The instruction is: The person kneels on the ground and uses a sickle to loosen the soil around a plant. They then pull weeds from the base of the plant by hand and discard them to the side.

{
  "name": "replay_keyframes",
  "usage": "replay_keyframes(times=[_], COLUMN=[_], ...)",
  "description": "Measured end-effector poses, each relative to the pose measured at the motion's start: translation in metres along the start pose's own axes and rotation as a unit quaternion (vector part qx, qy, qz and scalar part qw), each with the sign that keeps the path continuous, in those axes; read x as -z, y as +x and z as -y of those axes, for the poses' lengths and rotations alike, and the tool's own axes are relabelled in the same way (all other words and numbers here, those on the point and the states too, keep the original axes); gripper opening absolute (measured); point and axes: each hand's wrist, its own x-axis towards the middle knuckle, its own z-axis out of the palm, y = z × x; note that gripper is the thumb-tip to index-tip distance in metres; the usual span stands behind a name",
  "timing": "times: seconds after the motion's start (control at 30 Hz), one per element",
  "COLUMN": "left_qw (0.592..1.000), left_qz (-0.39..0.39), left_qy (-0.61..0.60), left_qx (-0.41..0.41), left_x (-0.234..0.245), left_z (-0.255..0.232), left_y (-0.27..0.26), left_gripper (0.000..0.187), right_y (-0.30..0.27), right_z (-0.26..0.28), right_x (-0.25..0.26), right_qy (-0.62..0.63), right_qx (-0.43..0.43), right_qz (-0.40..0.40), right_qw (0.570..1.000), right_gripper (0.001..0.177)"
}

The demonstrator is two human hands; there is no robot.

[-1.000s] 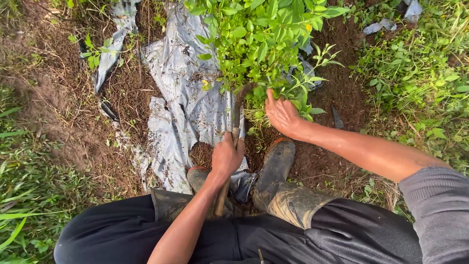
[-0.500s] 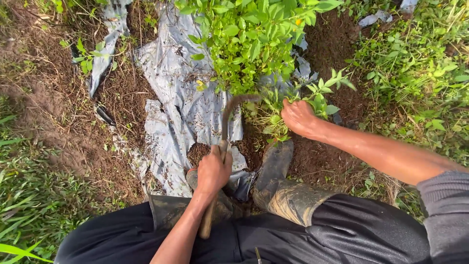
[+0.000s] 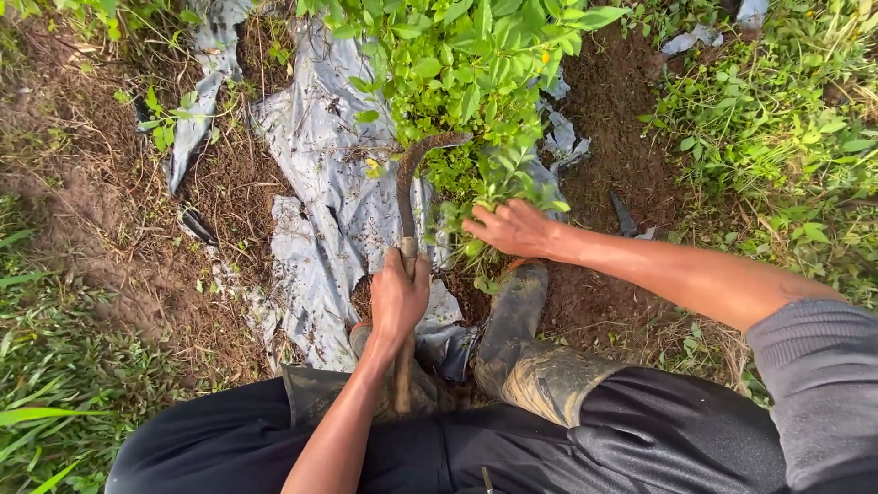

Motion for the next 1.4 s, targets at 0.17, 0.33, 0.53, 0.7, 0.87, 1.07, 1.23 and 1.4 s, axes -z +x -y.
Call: replay_keyframes(times=[0.17,0.33,0.53,0.7,0.87,1.07,1.23,1.4], left_qw=[1.0,1.0,0.998,0.993,0.961,0.986,0.998,0.999], left_qz=[0.012,0.016,0.039,0.056,0.043,0.09,0.003,-0.009], left_qy=[0.014,0.018,0.05,0.102,0.265,0.131,0.034,0.028], left_qx=[0.018,0.014,-0.008,-0.031,-0.068,0.042,0.053,0.041], left_x=[-0.005,0.001,-0.002,-0.031,-0.037,0.002,0.037,0.03], left_z=[0.001,-0.006,-0.012,0.012,0.017,0.02,-0.033,-0.031], left_y=[0.004,0.001,0.001,0.014,-0.006,-0.021,-0.009,0.001], left_gripper=[0.035,0.037,0.036,0.034,0.025,0.039,0.041,0.039], right_y=[0.027,0.044,0.042,0.046,0.035,-0.003,0.021,0.06], right_z=[0.025,0.005,-0.027,-0.022,-0.019,-0.005,-0.02,-0.04], right_x=[0.04,0.086,0.03,0.013,0.016,0.032,0.065,0.096], right_qy=[-0.169,-0.211,-0.134,-0.177,-0.138,-0.103,-0.211,-0.294], right_qx=[0.016,-0.156,-0.212,-0.176,-0.163,-0.129,-0.094,-0.121], right_qz=[0.076,0.137,0.169,0.2,0.193,0.165,0.123,0.117], right_qw=[0.983,0.955,0.953,0.948,0.958,0.972,0.965,0.941], right_gripper=[0.037,0.056,0.038,0.044,0.045,0.035,0.028,0.036])
